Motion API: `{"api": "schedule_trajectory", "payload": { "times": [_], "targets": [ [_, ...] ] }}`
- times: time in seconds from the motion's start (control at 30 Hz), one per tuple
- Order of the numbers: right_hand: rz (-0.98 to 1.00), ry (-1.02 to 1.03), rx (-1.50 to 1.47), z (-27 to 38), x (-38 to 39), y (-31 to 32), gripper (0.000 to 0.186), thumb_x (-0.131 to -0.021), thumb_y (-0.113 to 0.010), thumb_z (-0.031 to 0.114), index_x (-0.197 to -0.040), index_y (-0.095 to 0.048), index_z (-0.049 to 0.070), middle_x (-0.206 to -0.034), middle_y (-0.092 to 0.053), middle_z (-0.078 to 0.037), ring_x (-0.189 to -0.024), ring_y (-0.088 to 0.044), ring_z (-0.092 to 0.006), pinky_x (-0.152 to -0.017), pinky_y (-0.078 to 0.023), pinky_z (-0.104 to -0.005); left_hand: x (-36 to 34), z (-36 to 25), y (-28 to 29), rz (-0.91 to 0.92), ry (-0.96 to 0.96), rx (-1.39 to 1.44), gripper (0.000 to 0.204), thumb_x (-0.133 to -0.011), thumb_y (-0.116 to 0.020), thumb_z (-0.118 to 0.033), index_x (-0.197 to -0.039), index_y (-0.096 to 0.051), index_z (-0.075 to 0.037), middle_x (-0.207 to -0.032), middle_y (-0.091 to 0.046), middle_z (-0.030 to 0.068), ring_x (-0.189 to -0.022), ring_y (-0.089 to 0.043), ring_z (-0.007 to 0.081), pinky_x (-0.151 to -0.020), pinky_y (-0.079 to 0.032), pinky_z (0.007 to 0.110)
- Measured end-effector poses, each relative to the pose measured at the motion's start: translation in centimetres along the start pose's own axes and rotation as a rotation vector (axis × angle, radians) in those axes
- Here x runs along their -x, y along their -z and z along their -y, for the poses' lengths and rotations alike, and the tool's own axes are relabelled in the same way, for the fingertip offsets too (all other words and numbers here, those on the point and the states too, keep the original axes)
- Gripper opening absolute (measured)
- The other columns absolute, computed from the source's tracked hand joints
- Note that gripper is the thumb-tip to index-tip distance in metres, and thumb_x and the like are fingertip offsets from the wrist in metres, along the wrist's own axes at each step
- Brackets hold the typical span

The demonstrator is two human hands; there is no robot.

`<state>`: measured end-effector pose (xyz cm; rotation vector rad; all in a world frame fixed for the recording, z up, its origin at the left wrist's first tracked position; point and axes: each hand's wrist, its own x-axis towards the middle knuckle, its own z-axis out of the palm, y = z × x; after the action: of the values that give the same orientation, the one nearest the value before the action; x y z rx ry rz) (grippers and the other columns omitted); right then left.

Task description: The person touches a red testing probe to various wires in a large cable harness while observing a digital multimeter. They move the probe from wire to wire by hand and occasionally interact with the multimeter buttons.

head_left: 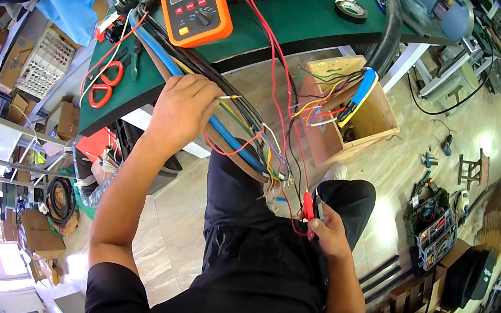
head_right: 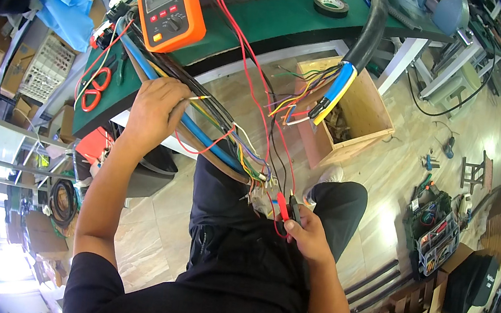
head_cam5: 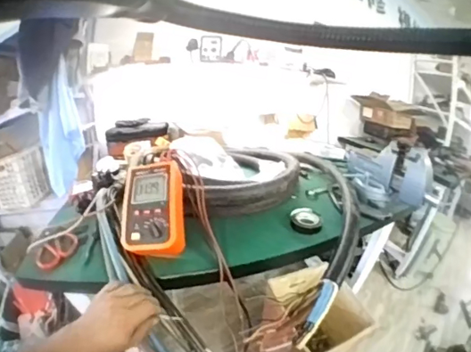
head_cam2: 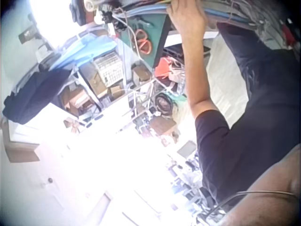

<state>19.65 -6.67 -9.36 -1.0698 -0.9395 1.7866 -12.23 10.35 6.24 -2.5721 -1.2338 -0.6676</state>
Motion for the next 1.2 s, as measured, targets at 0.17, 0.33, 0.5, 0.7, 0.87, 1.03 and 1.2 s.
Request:
{"api": "schedule_trajectory", "payload": {
  "times": [0.17,0.33,0.5,0.7,0.87,1.03,1.2],
  "targets": [
    [0.008,0.020,-0.020,-0.1,0.0,0.1,0.052,-0.082,-0.072,0.044,-0.107,-0.059,-0.001,-0.096,-0.065,-0.006,-0.067,-0.054,-0.0089,-0.056,-0.045,-0.0237,-0.2,-0.3,-0.2,0.074,0.047,0.021,0.016,-0.081,-0.065,-0.006,-0.097,-0.064,-0.007,-0.093,-0.061,0.0093,-0.095,-0.056,0.0276,-0.086,-0.039,0.039],
    [-0.008,0.015,-0.007,0.0,0.5,0.1,0.053,-0.083,-0.072,0.044,-0.108,-0.059,0.000,-0.096,-0.065,-0.006,-0.068,-0.054,-0.0089,-0.056,-0.045,-0.0236,-0.9,-0.4,0.9,0.209,0.093,0.144,0.014,-0.083,-0.063,-0.006,-0.097,-0.063,-0.005,-0.094,-0.060,0.0116,-0.095,-0.055,0.0328,-0.087,-0.041,0.042],
    [-0.018,0.018,-0.027,0.0,0.6,0.2,0.050,-0.084,-0.072,0.041,-0.109,-0.059,0.000,-0.097,-0.065,-0.006,-0.069,-0.054,-0.0088,-0.057,-0.045,-0.0234,-1.5,0.3,2.0,0.246,0.108,0.106,0.012,-0.080,-0.062,-0.002,-0.092,-0.061,-0.001,-0.090,-0.062,0.0139,-0.091,-0.058,0.0345,-0.082,-0.045,0.043],
    [0.005,0.041,-0.053,-0.2,0.6,0.4,0.049,-0.084,-0.071,0.038,-0.111,-0.058,-0.001,-0.098,-0.066,-0.008,-0.068,-0.055,-0.0090,-0.057,-0.046,-0.0238,-0.9,1.1,1.3,0.099,0.117,-0.008,0.014,-0.076,-0.065,0.000,-0.089,-0.059,0.001,-0.086,-0.062,0.0137,-0.089,-0.059,0.0330,-0.081,-0.047,0.041],
    [0.003,0.030,-0.052,-0.1,0.6,0.4,0.049,-0.084,-0.072,0.038,-0.111,-0.057,-0.001,-0.099,-0.066,-0.008,-0.067,-0.055,-0.0091,-0.056,-0.046,-0.0239,-0.7,1.1,0.9,-0.058,0.161,-0.011,0.012,-0.074,-0.067,0.001,-0.084,-0.060,0.001,-0.089,-0.061,0.0127,-0.090,-0.059,0.0325,-0.081,-0.047,0.040],
    [-0.022,0.030,-0.042,0.2,0.6,0.2,0.050,-0.084,-0.072,0.039,-0.110,-0.058,-0.001,-0.098,-0.066,-0.008,-0.067,-0.054,-0.0090,-0.055,-0.046,-0.0237,-1.0,1.3,1.0,-0.069,0.254,-0.001,0.010,-0.074,-0.067,0.000,-0.081,-0.060,0.000,-0.092,-0.060,0.0120,-0.092,-0.058,0.0324,-0.081,-0.047,0.040],
    [-0.014,0.031,-0.029,0.2,0.4,0.0,0.051,-0.084,-0.071,0.041,-0.110,-0.058,-0.001,-0.096,-0.065,-0.007,-0.066,-0.053,-0.0087,-0.054,-0.045,-0.0235,-0.9,1.4,1.5,-0.039,0.196,-0.032,0.011,-0.074,-0.068,-0.002,-0.082,-0.061,-0.001,-0.090,-0.060,0.0119,-0.089,-0.057,0.0324,-0.081,-0.046,0.040]
  ]
}}
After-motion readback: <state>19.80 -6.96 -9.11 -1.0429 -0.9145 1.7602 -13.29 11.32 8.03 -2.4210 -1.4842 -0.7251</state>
